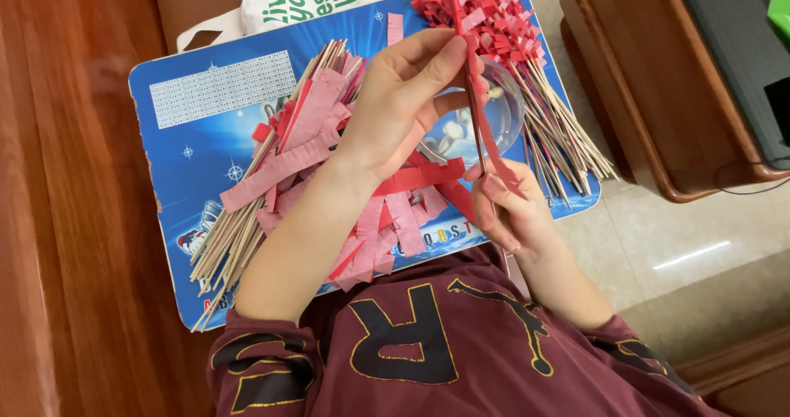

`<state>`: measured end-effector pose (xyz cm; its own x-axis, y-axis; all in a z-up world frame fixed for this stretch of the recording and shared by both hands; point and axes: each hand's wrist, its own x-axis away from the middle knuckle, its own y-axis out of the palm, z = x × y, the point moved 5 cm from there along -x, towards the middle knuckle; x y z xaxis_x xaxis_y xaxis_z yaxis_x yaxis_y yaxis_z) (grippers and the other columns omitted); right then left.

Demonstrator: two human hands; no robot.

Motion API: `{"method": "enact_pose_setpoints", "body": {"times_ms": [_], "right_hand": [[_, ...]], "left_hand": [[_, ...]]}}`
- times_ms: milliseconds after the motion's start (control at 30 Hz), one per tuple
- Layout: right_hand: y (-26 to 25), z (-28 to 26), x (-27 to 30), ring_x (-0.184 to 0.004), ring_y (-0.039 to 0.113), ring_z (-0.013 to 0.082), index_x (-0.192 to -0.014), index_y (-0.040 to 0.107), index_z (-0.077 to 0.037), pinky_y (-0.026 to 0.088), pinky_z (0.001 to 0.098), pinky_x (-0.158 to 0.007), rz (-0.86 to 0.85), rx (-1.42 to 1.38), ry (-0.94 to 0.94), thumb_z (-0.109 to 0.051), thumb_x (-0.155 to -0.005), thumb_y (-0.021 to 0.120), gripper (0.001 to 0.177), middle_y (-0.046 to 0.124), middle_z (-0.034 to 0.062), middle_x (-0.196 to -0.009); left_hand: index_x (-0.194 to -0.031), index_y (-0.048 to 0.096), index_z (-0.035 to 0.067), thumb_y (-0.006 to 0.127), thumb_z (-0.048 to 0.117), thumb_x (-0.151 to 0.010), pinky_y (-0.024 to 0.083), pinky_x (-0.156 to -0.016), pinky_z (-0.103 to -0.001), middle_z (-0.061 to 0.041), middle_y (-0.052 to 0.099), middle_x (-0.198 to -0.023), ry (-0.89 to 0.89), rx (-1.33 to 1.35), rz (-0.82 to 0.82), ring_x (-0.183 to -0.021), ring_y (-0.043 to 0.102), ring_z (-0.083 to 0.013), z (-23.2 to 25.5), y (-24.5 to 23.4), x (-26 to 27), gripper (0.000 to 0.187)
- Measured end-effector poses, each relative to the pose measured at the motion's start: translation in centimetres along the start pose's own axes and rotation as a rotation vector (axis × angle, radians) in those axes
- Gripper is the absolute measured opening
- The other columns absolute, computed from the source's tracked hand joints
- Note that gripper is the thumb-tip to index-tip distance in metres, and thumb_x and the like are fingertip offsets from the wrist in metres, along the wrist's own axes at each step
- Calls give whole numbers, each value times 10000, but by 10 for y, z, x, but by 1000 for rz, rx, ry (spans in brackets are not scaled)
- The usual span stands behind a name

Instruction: The recorder is assembling paper flowers by wrapping thin strips of colored paper around wooden skewers and securing them with glue.

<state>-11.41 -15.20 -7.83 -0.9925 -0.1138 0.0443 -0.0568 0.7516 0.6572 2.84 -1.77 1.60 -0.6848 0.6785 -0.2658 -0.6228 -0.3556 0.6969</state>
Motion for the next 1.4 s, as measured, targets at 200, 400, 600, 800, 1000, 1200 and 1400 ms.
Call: {"method": "enact_pose_setpoints", "body": {"times_ms": [200,400,600,800,1000,1200,1400], "right_hand": [[18,-1,-9,-449,582,170,-1217,617,67,401,278,-384,36,204,-68,-165,-1043,568,294,691,148,-835],[22,-2,-9,-428,548,132,-1143,623,68,366,251,-363,203,360,-163,-25,-1044,600,138,685,139,-814],[25,-1,-10,-390,504,112,-1139,637,52,323,236,-350,178,262,-120,-44,-1053,576,143,684,132,-800],[10,6,-9,-376,461,105,-1036,643,70,283,240,-332,200,240,-79,-71,-1087,601,155,671,111,-761],[-8,11,-5,-399,459,120,-931,658,107,284,247,-358,136,207,-104,-105,-1168,626,320,651,111,-676],[18,-2,-10,-355,451,102,-1118,686,65,276,231,-319,218,178,-52,-128,-1050,607,219,673,110,-761],[15,-1,-11,-390,483,129,-1147,651,81,295,237,-342,235,246,-144,-72,-1071,598,179,668,125,-788]], "left_hand": [[-1185,684,-20,723,111,-1048,605,-925,-378,-88,730,-1085,116,-26,172,-995,709,-173,-2,-9,1,193],[-1173,689,-5,736,130,-1020,612,-891,-379,-83,738,-1081,157,-66,303,-992,715,-173,5,-17,6,210],[-1148,693,6,767,162,-1003,621,-894,-397,-90,735,-1064,147,-44,318,-972,722,-194,-2,-26,5,225],[-1116,715,-13,740,206,-997,627,-860,-400,-97,743,-1033,97,-99,405,-938,732,-193,-11,-41,8,251],[-1218,717,-48,760,175,-1006,613,-973,-394,-116,744,-1123,106,-61,275,-1030,722,-196,-11,-33,5,310],[-1202,726,-52,705,187,-1029,633,-919,-392,-133,767,-1086,32,-43,275,-989,749,-212,-13,-30,6,296],[-1263,706,1,751,120,-997,623,-924,-360,-79,756,-1142,69,-89,232,-1032,726,-161,-15,-24,7,295]]}}
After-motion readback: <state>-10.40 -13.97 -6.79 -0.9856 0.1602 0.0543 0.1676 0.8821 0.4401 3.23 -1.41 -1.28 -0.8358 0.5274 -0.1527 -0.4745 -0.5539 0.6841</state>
